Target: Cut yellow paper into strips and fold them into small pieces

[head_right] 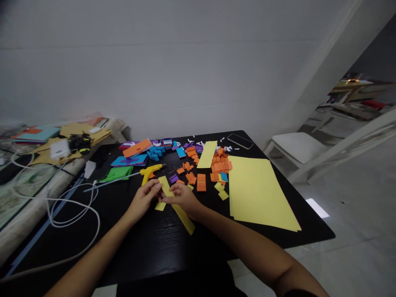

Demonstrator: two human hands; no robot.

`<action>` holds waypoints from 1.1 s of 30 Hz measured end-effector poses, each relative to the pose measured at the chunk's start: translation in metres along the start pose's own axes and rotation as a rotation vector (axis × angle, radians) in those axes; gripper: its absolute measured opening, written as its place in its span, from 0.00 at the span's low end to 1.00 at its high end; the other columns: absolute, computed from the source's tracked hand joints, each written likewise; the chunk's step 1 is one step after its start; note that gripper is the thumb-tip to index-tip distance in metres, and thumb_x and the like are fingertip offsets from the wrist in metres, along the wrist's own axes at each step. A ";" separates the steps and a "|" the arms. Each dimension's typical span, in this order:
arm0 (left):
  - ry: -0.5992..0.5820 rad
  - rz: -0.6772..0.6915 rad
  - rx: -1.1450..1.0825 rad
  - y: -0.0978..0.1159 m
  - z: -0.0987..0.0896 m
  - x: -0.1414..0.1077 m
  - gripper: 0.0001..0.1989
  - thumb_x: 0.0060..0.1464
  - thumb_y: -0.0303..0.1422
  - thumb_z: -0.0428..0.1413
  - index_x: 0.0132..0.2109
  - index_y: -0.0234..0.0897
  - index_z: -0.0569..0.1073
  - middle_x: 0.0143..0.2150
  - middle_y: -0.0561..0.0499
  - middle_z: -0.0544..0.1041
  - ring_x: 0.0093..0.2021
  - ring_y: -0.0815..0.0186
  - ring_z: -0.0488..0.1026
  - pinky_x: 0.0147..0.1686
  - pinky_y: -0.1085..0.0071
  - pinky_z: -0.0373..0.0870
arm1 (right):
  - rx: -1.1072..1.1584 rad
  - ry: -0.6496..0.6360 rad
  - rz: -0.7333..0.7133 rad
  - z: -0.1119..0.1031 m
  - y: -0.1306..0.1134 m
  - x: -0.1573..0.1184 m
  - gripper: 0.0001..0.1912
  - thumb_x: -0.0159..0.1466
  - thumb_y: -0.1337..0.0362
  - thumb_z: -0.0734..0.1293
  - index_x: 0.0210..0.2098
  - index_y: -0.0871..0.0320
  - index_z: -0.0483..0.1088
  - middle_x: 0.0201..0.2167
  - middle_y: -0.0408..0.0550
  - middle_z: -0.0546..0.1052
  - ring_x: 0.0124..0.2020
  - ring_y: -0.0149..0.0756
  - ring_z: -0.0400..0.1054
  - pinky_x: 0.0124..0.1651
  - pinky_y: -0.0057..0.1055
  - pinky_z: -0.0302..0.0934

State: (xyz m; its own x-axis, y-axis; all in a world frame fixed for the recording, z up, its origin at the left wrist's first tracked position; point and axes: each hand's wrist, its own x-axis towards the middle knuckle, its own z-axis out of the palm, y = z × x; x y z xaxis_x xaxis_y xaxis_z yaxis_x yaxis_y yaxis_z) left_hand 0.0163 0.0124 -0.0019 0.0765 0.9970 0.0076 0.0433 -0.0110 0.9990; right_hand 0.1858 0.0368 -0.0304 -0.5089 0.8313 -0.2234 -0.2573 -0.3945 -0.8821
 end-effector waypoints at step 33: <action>0.032 -0.044 -0.039 0.001 0.000 -0.001 0.20 0.53 0.44 0.62 0.47 0.33 0.78 0.34 0.49 0.80 0.35 0.62 0.76 0.33 0.71 0.71 | -0.069 -0.083 -0.149 0.007 0.005 -0.005 0.23 0.48 0.54 0.79 0.29 0.57 0.63 0.25 0.38 0.74 0.27 0.29 0.71 0.33 0.27 0.64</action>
State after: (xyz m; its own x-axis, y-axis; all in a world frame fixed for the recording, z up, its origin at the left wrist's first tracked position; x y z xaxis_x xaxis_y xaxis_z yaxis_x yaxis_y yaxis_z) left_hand 0.0159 0.0119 -0.0012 0.0433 0.9984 -0.0355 0.0066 0.0353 0.9994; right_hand 0.1813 0.0278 -0.0314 -0.5366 0.8420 -0.0557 -0.2794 -0.2396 -0.9298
